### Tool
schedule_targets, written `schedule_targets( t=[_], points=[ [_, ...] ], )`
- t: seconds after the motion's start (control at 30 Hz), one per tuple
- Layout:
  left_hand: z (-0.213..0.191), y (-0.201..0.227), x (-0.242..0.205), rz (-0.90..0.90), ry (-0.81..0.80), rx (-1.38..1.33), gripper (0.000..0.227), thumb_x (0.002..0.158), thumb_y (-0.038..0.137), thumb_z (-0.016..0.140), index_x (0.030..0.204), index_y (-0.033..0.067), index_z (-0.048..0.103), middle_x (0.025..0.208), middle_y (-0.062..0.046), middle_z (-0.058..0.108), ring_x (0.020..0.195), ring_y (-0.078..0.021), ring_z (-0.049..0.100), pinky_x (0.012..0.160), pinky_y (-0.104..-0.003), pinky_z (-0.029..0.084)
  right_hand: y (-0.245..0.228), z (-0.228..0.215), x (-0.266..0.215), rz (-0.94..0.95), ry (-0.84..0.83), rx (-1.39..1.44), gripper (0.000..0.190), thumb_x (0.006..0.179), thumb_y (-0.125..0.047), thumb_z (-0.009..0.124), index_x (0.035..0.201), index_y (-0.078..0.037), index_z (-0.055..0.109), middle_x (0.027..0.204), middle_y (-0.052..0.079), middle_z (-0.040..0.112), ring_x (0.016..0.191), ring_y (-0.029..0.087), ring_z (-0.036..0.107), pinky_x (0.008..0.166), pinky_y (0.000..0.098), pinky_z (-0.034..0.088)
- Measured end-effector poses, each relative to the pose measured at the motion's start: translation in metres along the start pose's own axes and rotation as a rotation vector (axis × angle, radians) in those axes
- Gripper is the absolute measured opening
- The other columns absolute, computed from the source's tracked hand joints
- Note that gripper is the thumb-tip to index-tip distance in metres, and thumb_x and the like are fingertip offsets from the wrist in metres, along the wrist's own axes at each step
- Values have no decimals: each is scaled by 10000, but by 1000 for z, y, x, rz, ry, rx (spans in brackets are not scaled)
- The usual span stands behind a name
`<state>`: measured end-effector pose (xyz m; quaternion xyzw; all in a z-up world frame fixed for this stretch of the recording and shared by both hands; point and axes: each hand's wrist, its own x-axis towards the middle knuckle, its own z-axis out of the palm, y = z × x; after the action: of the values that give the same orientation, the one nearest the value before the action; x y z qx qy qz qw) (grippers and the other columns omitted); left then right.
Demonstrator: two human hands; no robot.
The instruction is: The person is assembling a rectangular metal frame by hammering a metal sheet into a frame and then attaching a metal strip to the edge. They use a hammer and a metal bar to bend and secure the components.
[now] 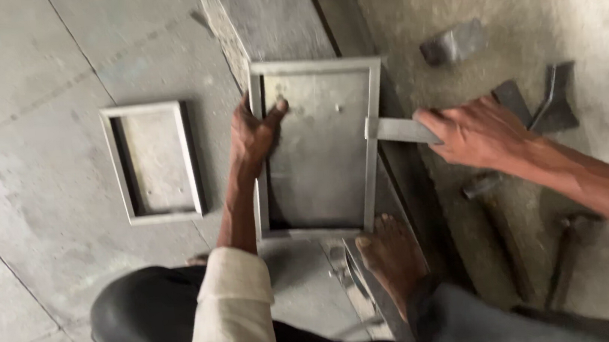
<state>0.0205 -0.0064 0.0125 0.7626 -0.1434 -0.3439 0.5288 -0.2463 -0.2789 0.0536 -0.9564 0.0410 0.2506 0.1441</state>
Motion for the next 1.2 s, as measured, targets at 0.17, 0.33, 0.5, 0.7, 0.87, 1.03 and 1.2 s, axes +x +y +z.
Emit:
schedule_targets(
  t=[0.17,0.33,0.5,0.7,0.87,1.03,1.2],
  points=[
    [-1,-3,-4,-61,13,62,454,881,312,775,1201,3,684,867,-114,733,763,-193,646,706,-383,558,-13,-5,-7,-153,340,81,545,763,-251,806,1219,-10,628,774,186,735,489,254,633,436,374,507],
    [12,0,-5,97,212,274,551,822,386,846,1185,31,631,927,-186,761,834,-348,739,707,-473,581,-32,-34,19,62,54,-37,465,912,-229,729,1302,-28,577,665,151,714,420,217,625,361,364,491],
    [24,34,-40,56,278,603,478,962,457,726,1177,66,554,862,-178,727,734,-424,699,654,-563,523,-39,-52,30,31,468,132,391,954,-212,725,1227,26,576,728,153,681,449,182,578,366,316,445],
    [49,88,-27,498,-225,942,356,1064,403,521,1220,88,579,1061,-174,682,729,-330,721,539,-470,571,-6,-89,-36,287,533,347,319,1108,-272,645,1222,21,586,729,100,619,493,168,547,409,311,455],
    [117,51,-47,1040,-247,1003,408,926,308,628,1296,139,658,1436,-43,602,1399,-224,480,1180,-385,482,-6,-114,-41,446,452,409,544,1002,-368,657,1348,34,538,726,79,621,515,198,589,442,366,479],
    [145,15,-101,914,-608,792,354,868,294,719,1201,173,718,1323,-96,675,1309,-294,583,1051,-376,527,7,-66,-38,306,191,751,736,831,-452,704,1403,-38,498,1005,75,633,666,190,688,541,361,601],
    [65,52,-55,866,94,637,269,919,128,613,1170,65,685,1173,-159,701,1139,-333,671,1007,-437,549,-14,-34,11,112,61,801,457,1051,-387,548,1282,-6,646,966,209,681,782,214,650,646,390,568]
  ],
)
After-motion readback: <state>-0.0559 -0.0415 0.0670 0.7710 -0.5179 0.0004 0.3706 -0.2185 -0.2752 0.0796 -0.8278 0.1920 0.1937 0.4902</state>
